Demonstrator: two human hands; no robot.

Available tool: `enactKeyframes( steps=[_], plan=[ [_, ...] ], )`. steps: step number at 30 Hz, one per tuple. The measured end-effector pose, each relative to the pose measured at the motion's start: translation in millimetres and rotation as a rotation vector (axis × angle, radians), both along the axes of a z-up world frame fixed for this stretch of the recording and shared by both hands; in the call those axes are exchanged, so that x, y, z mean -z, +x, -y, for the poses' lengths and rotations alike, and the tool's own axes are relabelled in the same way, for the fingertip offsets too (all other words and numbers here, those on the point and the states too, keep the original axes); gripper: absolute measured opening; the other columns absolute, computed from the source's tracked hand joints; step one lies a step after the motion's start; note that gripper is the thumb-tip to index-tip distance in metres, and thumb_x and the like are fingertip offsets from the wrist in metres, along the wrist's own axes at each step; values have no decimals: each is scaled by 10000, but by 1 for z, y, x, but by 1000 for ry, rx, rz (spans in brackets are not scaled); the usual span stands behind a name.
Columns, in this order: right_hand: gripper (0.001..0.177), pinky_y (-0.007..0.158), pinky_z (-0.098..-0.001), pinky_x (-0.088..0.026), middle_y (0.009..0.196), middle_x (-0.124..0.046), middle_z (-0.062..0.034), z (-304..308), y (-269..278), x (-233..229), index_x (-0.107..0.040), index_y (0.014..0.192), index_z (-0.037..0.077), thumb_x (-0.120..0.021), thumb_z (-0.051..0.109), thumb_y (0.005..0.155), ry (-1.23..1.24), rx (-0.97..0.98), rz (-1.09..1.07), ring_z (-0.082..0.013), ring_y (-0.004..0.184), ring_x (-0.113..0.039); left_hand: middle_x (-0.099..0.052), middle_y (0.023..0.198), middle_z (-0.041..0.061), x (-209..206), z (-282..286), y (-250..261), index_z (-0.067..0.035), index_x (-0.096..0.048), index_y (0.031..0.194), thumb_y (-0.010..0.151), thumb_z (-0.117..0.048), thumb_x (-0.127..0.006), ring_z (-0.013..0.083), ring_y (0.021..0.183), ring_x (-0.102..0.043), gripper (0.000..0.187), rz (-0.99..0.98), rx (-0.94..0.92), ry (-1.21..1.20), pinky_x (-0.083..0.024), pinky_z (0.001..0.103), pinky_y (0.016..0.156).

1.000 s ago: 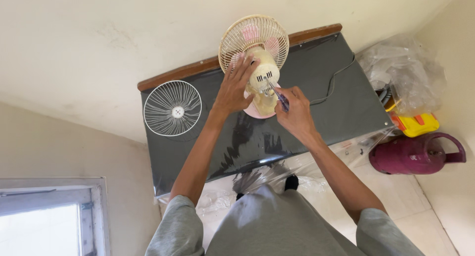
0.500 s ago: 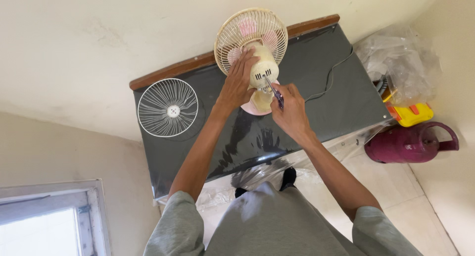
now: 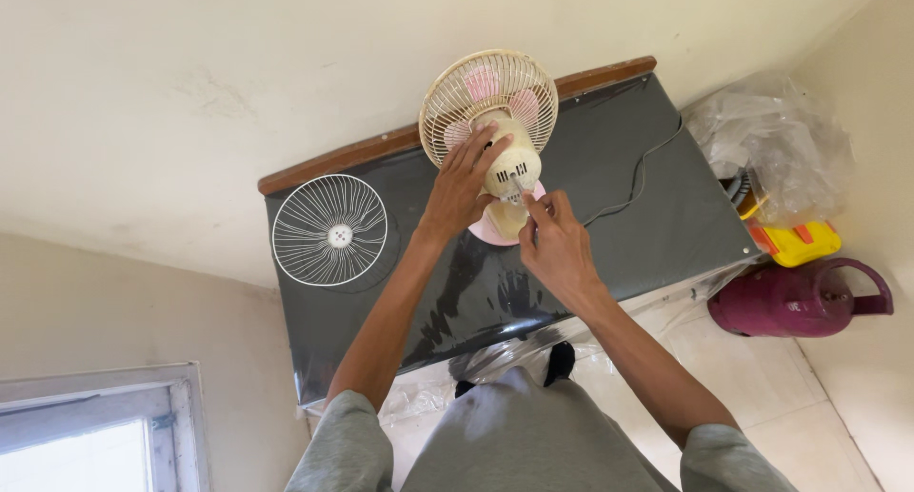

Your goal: The person disassembles a small electric fan on a table. They remove the front grille, then use a screwdriver to unscrew the rear housing and separate the motor assembly from the base.

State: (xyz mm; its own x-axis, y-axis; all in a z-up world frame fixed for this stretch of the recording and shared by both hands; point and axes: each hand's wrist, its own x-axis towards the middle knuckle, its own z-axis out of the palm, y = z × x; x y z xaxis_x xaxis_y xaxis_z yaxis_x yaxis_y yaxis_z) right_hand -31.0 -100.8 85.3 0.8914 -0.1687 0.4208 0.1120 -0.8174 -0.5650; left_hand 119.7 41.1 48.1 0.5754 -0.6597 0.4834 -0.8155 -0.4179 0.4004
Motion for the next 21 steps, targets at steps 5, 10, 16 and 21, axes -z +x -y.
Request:
enactKeyframes(
  steps=[5, 10, 16, 21],
  plan=[
    [356, 594, -430, -561, 1030, -596, -176, -2, 2, -1, -691, 1246, -17, -650, 8, 893, -49, 37, -31, -308, 677, -682, -344, 1640, 66, 0, 1, -1, -242, -379, 1554, 639, -104, -905, 281, 1516, -344, 1064, -9, -14, 1, -314, 466, 1233],
    [363, 617, -435, -563, 1022, -601, -182, -2, 4, -5, -686, 1248, -31, -641, 7, 890, -32, 35, -44, -314, 694, -688, -342, 1643, 64, 2, 2, 0, -238, -381, 1554, 649, -104, -900, 281, 1521, -343, 1052, -11, -7, -17, -319, 460, 1239],
    [389, 656, -407, -564, 982, -623, -191, 6, 11, 0, -611, 1325, -39, -575, 26, 944, 134, -3, -205, -303, 719, -704, -345, 1636, 61, 3, 3, 1, -236, -404, 1544, 666, -63, -873, 291, 1513, -339, 1010, -28, 10, -48, -318, 461, 1239],
    [395, 734, -423, -530, 1125, -614, -220, 15, 22, 17, -499, 1397, -22, -567, -2, 1008, 67, -267, 297, -316, 934, -650, -349, 1640, 59, 3, 1, -1, -230, -419, 1540, 678, -16, -849, 299, 1522, -336, 987, -45, 14, -62, -334, 455, 1230]
  ],
)
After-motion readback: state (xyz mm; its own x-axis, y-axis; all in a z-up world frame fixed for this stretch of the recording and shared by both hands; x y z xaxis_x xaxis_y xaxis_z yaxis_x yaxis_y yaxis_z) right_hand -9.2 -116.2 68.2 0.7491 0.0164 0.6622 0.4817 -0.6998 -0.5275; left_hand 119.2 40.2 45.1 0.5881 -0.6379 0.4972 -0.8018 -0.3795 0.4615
